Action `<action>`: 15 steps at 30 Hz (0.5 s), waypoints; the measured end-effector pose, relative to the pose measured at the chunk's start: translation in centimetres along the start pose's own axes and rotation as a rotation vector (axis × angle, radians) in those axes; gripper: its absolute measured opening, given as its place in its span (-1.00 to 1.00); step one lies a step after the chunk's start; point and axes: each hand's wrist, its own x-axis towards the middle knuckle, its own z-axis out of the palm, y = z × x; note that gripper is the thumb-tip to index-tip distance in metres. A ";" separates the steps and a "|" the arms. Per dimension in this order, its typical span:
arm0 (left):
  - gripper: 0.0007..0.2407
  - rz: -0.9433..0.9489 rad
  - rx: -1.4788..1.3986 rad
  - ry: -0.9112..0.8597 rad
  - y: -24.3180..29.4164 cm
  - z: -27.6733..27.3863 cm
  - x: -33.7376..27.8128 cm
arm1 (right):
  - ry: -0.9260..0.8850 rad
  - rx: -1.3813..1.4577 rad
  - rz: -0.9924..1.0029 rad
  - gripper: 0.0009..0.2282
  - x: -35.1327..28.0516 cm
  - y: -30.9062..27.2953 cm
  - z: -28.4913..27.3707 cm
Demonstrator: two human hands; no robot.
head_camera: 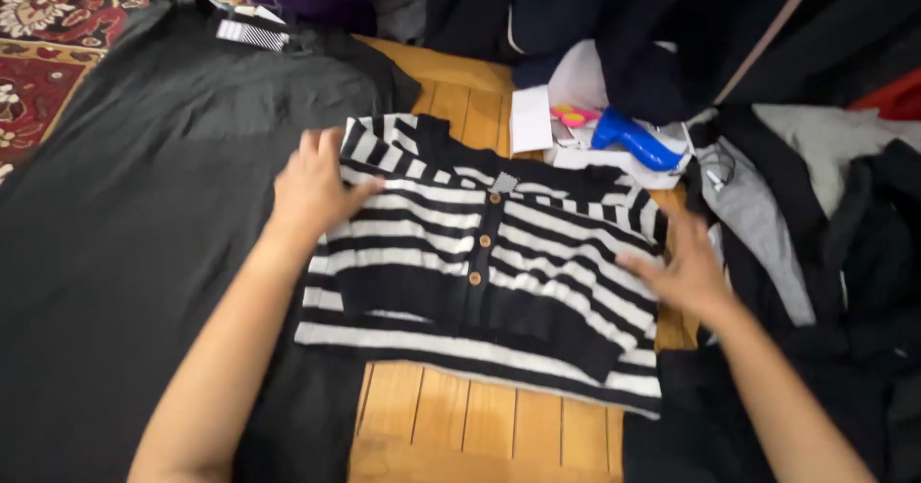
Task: The person folds a striped cardigan and a black t-shirt on the floor. They use a hot glue gun to attach a tag to the collar of each garment before folding them.
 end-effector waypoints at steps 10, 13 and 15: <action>-0.32 -0.194 -0.084 -0.138 1.5 1.4 -2.1 | -0.207 -0.125 0.591 -0.05 0.4 -0.1 3.1; -0.38 -0.228 -0.205 -0.190 1.6 2.3 -1.5 | -0.167 -0.058 0.595 -0.15 0.0 1.4 4.6; -0.47 -0.217 -0.350 -0.191 1.9 4.1 -0.7 | -0.043 0.033 0.542 -0.38 -0.6 3.7 6.1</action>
